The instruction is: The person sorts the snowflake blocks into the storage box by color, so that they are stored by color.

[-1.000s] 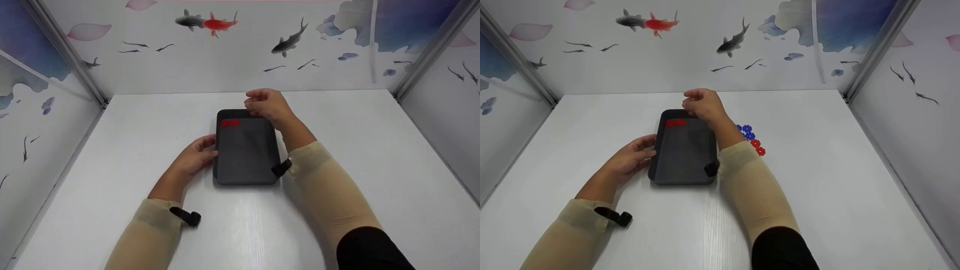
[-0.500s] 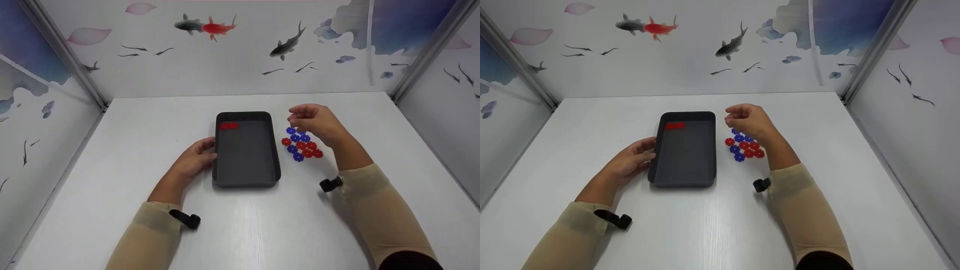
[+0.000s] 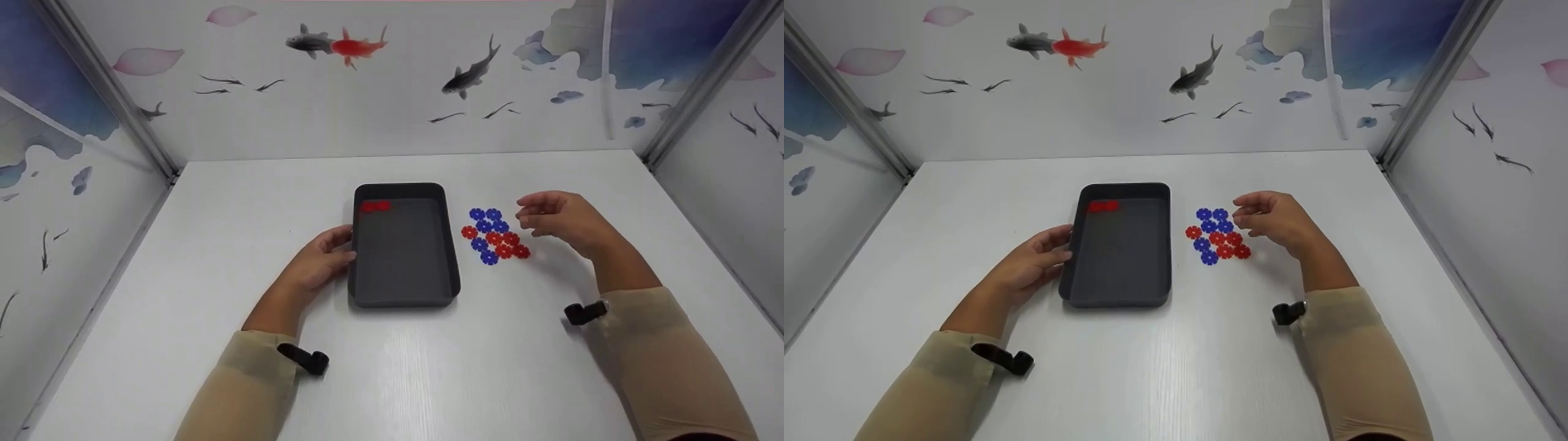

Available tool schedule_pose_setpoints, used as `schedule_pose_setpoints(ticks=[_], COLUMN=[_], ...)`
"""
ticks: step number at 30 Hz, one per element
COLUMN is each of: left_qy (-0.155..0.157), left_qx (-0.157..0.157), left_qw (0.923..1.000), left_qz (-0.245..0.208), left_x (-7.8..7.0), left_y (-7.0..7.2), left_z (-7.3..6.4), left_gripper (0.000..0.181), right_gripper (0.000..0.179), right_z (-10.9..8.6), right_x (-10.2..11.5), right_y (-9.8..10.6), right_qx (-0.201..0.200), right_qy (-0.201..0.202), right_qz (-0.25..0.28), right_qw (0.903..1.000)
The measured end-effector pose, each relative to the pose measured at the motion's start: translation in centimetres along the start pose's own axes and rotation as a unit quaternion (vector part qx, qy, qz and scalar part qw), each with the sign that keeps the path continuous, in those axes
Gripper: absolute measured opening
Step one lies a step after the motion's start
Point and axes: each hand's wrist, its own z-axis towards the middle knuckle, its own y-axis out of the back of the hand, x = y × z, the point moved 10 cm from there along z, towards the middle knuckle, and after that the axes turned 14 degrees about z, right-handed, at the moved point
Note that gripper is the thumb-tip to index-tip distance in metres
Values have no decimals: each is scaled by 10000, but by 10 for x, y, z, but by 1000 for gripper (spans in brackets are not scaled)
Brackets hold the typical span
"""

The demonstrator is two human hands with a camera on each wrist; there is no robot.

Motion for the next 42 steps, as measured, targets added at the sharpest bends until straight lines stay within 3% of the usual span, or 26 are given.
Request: schedule_pose_setpoints(ticks=[7,13,19,34,42], left_qy=[-61,-11,-8,-28,-48], left_qx=[-7,-14,26,27,22], left_qw=[10000,10000,10000,10000,10000], left_qz=[-24,0,-60,-55,-70], left_x=[-2,1,3,3,2], left_y=[0,2,1,0,1], left_z=[1,1,2,3,2], left_gripper=[63,63,64,63,63], right_gripper=[56,50,49,55,49], right_z=[3,6,8,5,6], right_x=[-22,-42,-55,-45,-42], right_y=[6,3,4,-4,-8], right_qx=[123,430,659,456,499], right_qy=[-325,-631,-597,-694,-606], right_qz=[-105,-550,-880,-1729,-1901], right_qw=[9993,9956,9921,9814,9786])
